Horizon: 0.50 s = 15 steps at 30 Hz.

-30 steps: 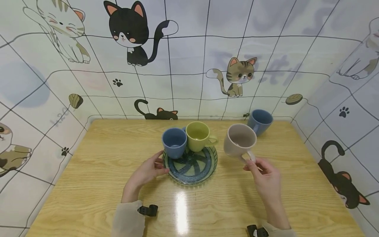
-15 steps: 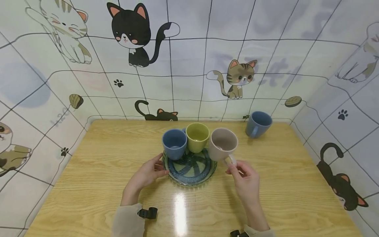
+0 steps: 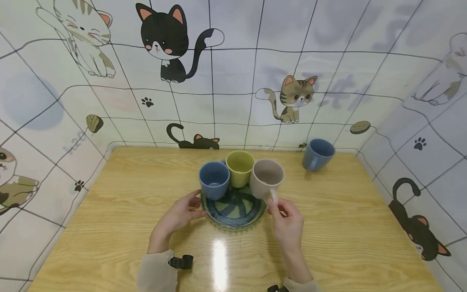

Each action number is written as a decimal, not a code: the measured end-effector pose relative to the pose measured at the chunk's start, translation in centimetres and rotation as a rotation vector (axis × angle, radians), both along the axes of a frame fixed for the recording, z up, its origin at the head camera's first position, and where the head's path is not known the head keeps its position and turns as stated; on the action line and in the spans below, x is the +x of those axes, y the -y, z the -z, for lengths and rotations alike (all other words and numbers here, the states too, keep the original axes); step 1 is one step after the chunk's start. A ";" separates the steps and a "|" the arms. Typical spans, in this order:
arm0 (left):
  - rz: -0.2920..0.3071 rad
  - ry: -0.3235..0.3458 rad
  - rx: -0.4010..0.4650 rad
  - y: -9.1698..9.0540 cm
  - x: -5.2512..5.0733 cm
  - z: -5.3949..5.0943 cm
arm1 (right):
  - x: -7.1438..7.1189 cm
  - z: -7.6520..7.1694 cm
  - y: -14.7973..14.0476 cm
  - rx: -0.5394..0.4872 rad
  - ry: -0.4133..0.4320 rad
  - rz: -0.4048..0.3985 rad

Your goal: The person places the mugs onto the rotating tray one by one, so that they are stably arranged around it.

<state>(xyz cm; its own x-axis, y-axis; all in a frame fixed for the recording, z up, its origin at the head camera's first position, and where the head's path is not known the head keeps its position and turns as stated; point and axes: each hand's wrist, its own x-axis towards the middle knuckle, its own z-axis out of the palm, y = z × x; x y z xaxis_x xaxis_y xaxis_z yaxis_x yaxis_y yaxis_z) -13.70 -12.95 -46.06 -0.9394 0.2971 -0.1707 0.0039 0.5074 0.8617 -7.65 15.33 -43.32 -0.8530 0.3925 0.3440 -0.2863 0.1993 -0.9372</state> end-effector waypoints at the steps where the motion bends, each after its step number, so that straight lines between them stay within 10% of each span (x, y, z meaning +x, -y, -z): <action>1: 0.003 0.002 0.000 0.0 0.0 0.0 | 0.1 -0.3 0.2 0.006 0.005 0.001; 15: 0.005 0.032 -0.001 -0.1 -0.5 0.2 | 0.1 -0.7 0.8 0.048 0.013 -0.052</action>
<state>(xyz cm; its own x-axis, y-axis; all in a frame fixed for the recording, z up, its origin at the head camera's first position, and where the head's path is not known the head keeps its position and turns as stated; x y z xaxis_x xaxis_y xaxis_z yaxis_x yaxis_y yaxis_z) -14.17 -12.86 -46.21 -0.9320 0.3015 -0.2013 -0.0214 0.5086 0.8607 -7.53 14.53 -42.62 -0.8763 0.3309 0.3502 -0.2853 0.2293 -0.9306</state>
